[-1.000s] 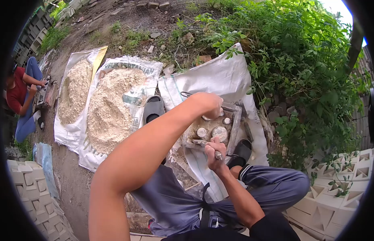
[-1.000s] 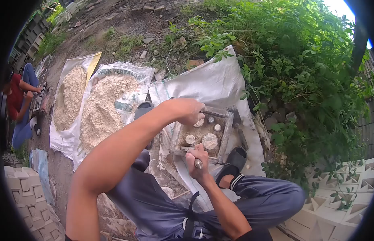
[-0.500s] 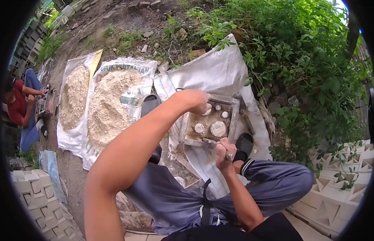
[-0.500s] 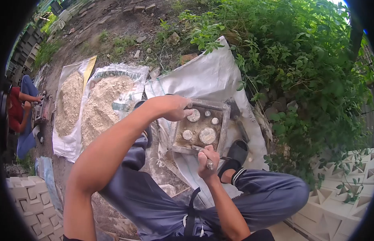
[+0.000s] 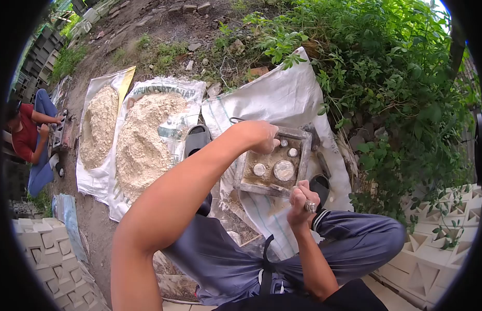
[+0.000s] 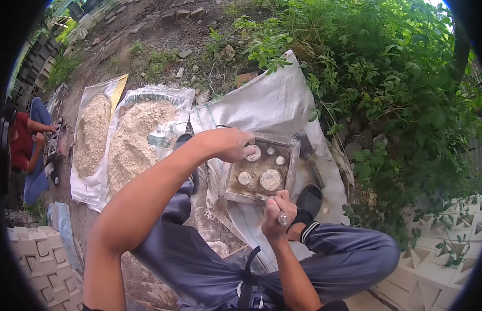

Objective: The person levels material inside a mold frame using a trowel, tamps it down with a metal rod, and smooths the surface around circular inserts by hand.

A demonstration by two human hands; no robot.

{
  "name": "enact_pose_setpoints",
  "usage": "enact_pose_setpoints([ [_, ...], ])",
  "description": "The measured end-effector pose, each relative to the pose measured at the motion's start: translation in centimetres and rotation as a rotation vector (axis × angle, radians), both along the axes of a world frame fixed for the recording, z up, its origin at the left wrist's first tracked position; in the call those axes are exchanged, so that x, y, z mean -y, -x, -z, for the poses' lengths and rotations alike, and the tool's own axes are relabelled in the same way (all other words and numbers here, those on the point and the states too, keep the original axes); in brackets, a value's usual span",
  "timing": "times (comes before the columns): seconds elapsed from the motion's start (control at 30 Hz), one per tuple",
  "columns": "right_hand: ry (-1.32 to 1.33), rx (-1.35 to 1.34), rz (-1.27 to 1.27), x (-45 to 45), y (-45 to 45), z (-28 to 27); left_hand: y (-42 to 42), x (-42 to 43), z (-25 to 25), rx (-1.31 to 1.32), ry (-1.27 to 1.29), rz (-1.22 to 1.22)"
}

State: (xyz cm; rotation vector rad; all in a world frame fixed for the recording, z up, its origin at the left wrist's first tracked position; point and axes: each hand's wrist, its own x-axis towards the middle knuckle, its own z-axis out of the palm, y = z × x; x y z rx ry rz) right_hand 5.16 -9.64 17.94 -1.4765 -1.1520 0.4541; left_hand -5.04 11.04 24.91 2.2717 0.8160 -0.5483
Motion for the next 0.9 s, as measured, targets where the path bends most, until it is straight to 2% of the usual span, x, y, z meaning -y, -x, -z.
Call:
enact_pose_setpoints([
  [0.13, -0.095, 0.18, -0.164, 0.1, -0.1, 4.6, 0.0, 0.0, 0.6, 0.005, -0.02, 0.018],
  [0.27, 0.057, 0.057, -0.009, -0.5, 0.3, 4.3, 0.4, -0.1, 0.9, -0.006, -0.004, -0.016],
  [0.37, 0.141, 0.115, 0.002, -0.4, -0.7, 7.3, 0.9, 0.3, 1.4, -0.09, -0.001, 0.0],
  [0.4, 0.26, -0.01, -0.033, -0.3, -1.0, 8.5, 1.0, 0.5, 1.7, -0.088, -0.002, 0.014],
  [0.5, 0.324, -0.086, -0.05, -0.8, -1.4, 8.5, 0.6, 0.7, 0.2, -0.064, -0.039, 0.059],
  [0.53, 0.228, -0.149, -0.014, -1.4, -1.4, 8.2, 0.3, 0.9, -0.4, -0.051, -0.037, 0.042],
  [0.57, 0.26, -0.178, -0.041, -1.7, -2.1, 7.8, 0.1, 1.2, -0.9, -0.042, -0.032, 0.028],
  [0.67, 0.304, -0.225, -0.117, -4.1, -4.8, 1.2, 0.0, 0.9, -0.6, 0.002, -0.035, 0.011],
  [0.73, 0.335, -0.461, -0.232, -5.3, -6.5, -6.5, 0.1, 0.5, 0.1, 0.088, -0.046, -0.003],
  [0.8, 0.331, -0.587, -0.36, -5.8, -8.6, -11.4, -0.5, 1.3, 0.0, 0.087, -0.031, 0.022],
  [0.9, 0.238, -0.623, -0.385, -5.8, -10.6, -15.8, -2.6, 3.1, -0.5, 0.144, -0.06, 0.033],
])
